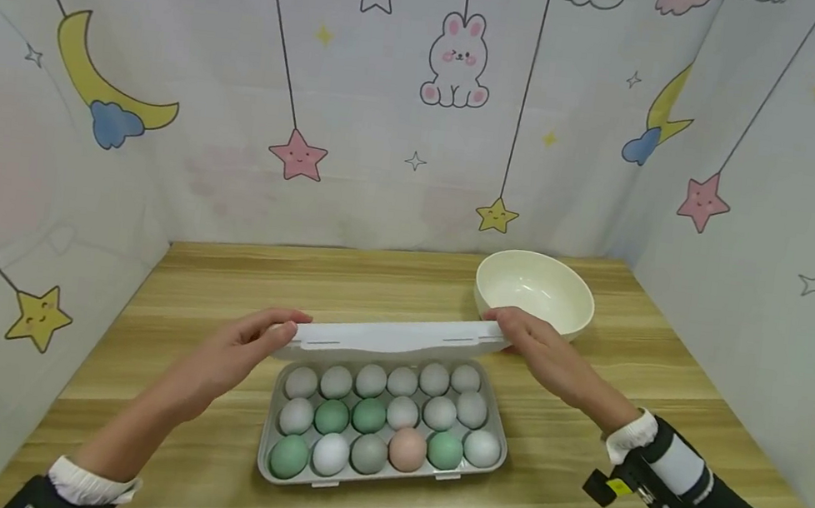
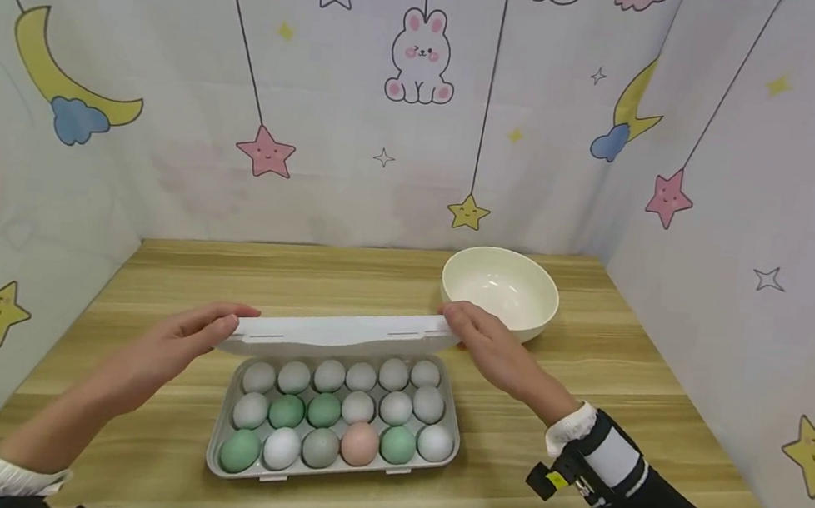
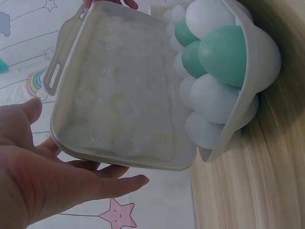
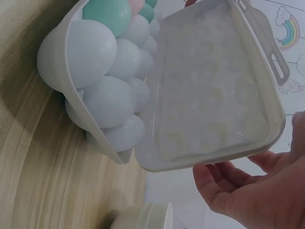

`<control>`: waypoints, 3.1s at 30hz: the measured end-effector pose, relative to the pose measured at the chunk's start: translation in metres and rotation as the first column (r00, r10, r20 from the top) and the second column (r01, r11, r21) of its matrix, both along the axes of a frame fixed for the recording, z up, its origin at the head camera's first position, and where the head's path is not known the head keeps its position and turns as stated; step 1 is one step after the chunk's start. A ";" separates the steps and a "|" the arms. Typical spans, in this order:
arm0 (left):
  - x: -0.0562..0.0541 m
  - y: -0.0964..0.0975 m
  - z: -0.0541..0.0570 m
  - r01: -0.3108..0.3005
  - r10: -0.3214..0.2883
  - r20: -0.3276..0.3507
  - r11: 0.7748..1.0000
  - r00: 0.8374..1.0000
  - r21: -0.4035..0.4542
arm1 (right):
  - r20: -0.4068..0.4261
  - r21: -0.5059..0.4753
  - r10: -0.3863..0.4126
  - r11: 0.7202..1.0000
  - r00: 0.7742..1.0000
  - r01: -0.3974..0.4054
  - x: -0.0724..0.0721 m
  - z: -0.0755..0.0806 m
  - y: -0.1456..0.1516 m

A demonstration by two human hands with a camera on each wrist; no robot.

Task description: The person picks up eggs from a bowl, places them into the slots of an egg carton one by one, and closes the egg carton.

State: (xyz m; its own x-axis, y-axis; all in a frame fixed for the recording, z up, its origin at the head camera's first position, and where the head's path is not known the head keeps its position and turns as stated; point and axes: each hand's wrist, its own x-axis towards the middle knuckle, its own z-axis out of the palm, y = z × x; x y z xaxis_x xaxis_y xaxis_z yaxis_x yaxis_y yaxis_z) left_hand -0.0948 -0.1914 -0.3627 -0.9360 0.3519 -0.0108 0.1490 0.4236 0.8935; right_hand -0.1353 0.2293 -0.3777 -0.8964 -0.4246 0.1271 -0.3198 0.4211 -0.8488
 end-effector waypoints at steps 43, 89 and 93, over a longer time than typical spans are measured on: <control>0.052 0.032 -0.086 0.017 -0.375 -0.407 0.752 0.833 -0.659 | -0.438 0.651 0.468 0.754 0.768 -0.088 0.047 -0.082 -0.016; 0.051 0.031 -0.111 -0.038 -0.398 -0.481 0.739 0.781 -0.672 | -0.548 0.672 0.492 0.741 0.677 0.006 0.049 -0.103 -0.020; 0.052 0.028 -0.112 -0.005 -0.401 -0.455 0.746 0.795 -0.666 | -0.492 0.662 0.485 0.747 0.723 -0.051 0.051 -0.101 -0.018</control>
State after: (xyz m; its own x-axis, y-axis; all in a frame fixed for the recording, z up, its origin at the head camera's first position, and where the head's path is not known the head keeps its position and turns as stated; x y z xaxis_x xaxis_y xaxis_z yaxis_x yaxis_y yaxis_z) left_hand -0.0425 -0.1630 -0.4748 -0.7526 0.6319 0.1851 0.6581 0.7314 0.1788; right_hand -0.0845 0.2113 -0.4789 -0.5385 -0.8102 0.2317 -0.8377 0.5445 -0.0432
